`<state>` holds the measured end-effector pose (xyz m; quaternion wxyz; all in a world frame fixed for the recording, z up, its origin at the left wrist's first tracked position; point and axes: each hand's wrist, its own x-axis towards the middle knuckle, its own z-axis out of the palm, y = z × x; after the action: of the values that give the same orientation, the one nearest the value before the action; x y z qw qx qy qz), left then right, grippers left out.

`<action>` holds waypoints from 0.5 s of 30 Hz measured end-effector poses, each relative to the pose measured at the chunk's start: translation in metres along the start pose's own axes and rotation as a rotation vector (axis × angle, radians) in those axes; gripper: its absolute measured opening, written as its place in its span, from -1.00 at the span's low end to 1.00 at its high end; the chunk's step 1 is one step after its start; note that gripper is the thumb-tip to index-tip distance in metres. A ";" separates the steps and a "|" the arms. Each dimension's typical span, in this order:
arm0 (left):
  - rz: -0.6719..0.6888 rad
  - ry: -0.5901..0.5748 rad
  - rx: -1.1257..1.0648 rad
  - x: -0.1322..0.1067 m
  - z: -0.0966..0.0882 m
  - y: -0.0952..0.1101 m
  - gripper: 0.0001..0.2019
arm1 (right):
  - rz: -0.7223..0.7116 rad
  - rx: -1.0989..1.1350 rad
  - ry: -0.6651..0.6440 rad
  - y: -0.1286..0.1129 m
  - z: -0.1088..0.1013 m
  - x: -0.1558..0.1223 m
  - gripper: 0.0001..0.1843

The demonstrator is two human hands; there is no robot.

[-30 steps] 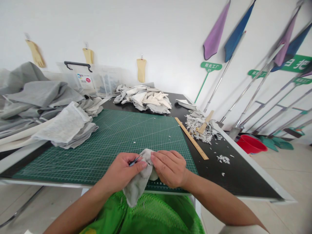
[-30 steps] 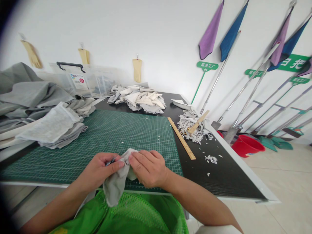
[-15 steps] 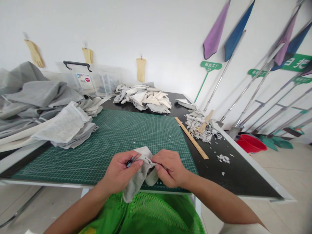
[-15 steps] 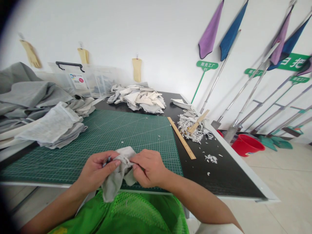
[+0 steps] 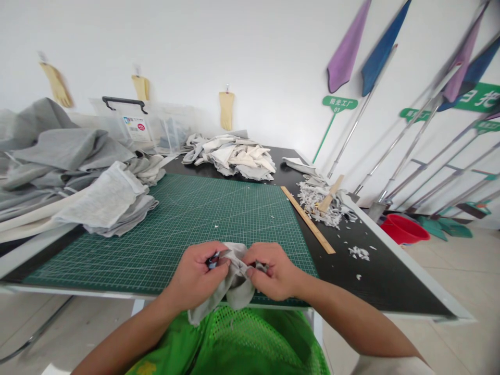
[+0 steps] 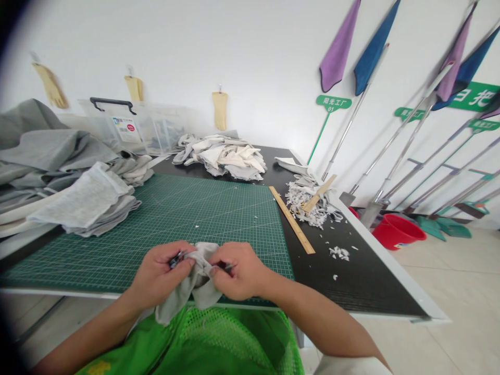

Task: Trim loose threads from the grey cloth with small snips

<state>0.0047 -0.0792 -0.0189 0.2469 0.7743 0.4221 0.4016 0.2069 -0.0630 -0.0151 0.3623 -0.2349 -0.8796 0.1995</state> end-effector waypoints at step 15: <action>0.031 0.086 0.057 -0.011 0.001 0.002 -0.73 | 0.205 0.067 0.011 0.001 0.005 0.002 -0.89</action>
<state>0.0025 -0.0892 -0.0224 0.1999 0.7696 0.4314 0.4262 0.2022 -0.0619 -0.0175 0.3525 -0.3127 -0.8417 0.2636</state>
